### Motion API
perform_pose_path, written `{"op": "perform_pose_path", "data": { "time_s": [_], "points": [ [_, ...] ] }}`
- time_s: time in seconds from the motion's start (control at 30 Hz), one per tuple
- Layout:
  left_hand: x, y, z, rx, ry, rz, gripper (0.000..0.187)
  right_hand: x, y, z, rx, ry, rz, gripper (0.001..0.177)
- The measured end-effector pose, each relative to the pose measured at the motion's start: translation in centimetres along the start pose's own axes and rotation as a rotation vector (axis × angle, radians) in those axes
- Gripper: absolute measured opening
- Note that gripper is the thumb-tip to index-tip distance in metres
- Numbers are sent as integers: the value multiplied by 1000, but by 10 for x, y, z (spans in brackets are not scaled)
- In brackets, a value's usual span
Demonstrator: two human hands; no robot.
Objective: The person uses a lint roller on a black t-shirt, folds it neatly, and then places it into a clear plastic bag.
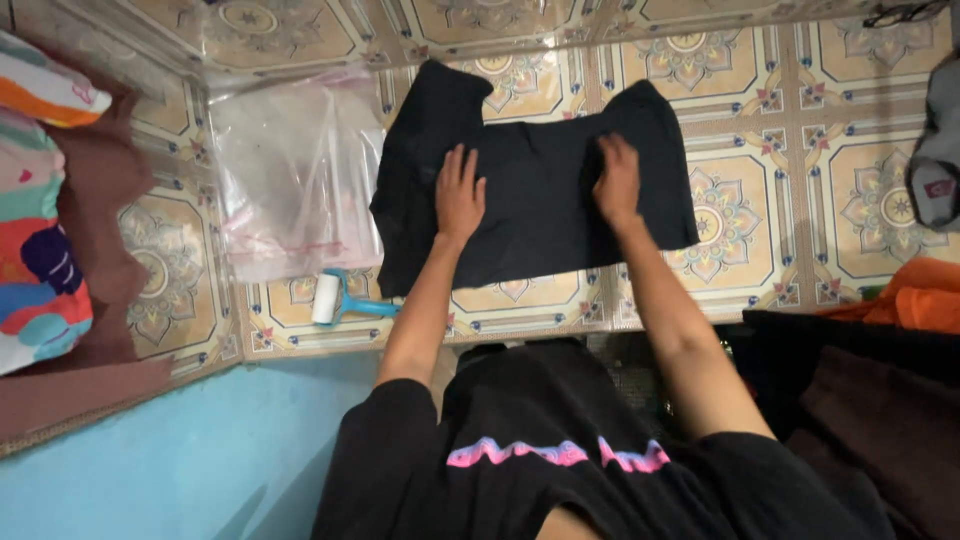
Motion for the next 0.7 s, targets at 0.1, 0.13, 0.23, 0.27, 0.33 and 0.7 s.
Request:
{"op": "perform_pose_path", "data": {
  "time_s": [0.1, 0.13, 0.23, 0.27, 0.33, 0.7],
  "points": [
    [-4, -30, 34, -247, 17, -57, 55, 28, -46, -3, -103, 91, 122, 62],
    [-13, -36, 42, -244, 15, -54, 55, 40, -53, 0, -98, 90, 122, 62],
    [-38, -38, 70, -495, -105, -118, 62, 88, -61, 22, -156, 225, 48, 65],
    [-46, -38, 74, -503, -177, -156, 64, 114, -59, 36, -197, 316, 39, 44],
    [-54, -29, 79, -521, -250, -202, 68, 136, -52, 42, -251, 405, 31, 24],
    [-33, -70, 108, -458, -249, 123, 62, 101, -84, -38, -213, 369, -148, 20]
  ]
}}
Point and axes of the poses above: each hand's wrist, its own y-axis away from the middle knuckle, its own z-axis out of the palm, x = y × z, the point moved 4 cm from there along -y, towards the middle knuckle, and after that the axes turned 6 degrees about x, right-handed, at the moved point
